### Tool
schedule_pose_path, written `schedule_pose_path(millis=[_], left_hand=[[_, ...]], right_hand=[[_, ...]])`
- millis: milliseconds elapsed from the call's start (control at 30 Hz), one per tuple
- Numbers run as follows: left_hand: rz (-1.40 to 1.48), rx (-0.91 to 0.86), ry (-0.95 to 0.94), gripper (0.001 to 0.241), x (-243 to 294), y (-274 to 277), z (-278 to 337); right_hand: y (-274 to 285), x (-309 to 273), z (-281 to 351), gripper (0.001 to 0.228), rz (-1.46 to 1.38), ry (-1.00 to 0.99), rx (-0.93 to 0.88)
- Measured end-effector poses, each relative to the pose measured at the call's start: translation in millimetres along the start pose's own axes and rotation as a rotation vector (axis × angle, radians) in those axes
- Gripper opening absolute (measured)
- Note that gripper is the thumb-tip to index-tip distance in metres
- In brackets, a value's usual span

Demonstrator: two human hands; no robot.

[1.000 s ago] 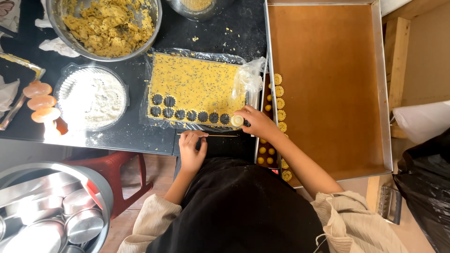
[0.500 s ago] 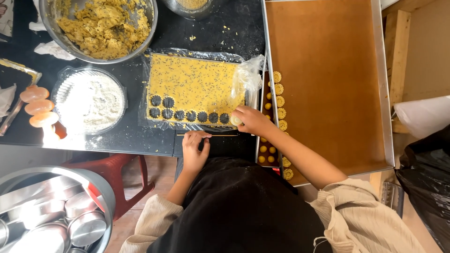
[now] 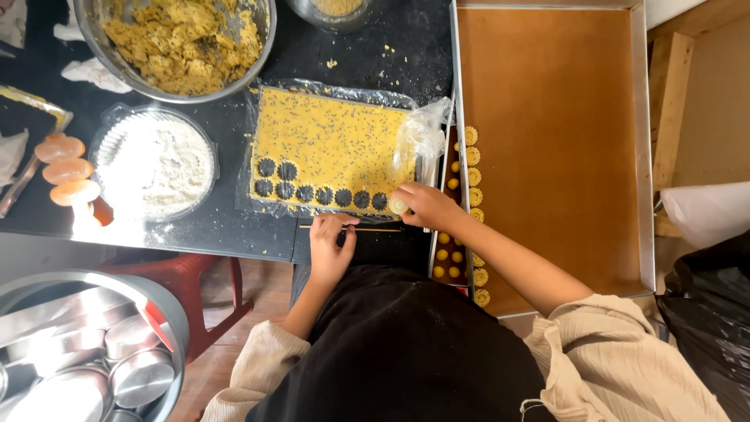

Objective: The person uses a handheld mold to shape cookie dough and places the shaped dough onto a large baking tray.

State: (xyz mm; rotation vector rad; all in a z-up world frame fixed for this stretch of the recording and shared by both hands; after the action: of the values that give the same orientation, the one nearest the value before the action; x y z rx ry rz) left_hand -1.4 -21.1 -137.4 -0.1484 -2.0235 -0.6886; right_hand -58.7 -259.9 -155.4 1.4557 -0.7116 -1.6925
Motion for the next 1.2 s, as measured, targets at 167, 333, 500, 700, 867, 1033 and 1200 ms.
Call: schedule_pose_path(millis=[167,333,500,700,867,1033,1200], left_hand=[[0.004,-0.021,0.003,0.017,-7,1,0],[0.013,-0.041,0.022,0.017,-10,-7,1],[0.0,-0.056,0.012,0.016,-11,-11,1],[0.011,-0.074,-0.021,0.017,-8,-14,-7],[-0.022,-0.144,-0.061,0.017,-9,-34,-20],[-0.162,-0.273,-0.16,0.038,-12,-76,-28],[-0.293,-0.256,-0.261,0.045,-24,-110,-18]], right_hand=[[6,-3,-1,0.04,-0.012,-0.008,-0.047],[5,1,2,0.04,0.008,0.029,-0.035],[7,4,3,0.039,-0.059,0.029,-0.016],[2,7,0,0.037,-0.05,-0.021,-0.048],[3,4,1,0.039,-0.063,0.011,0.001],[8,7,4,0.038,-0.107,-0.073,0.022],[11,9,2,0.045,-0.271,-0.444,-0.021]])
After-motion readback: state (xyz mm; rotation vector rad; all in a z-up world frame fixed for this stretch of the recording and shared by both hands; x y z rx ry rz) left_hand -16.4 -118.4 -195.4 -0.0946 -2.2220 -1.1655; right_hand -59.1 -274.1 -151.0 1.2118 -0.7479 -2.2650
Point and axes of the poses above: each hand's wrist, its own z-axis away from the middle knuckle, its own y-axis out of the back of the hand, x = y × z, the point moved 4 cm from there along -z, towards the middle knuckle, and after that the axes turned 11 degrees about -y, right-handed, at the moved point
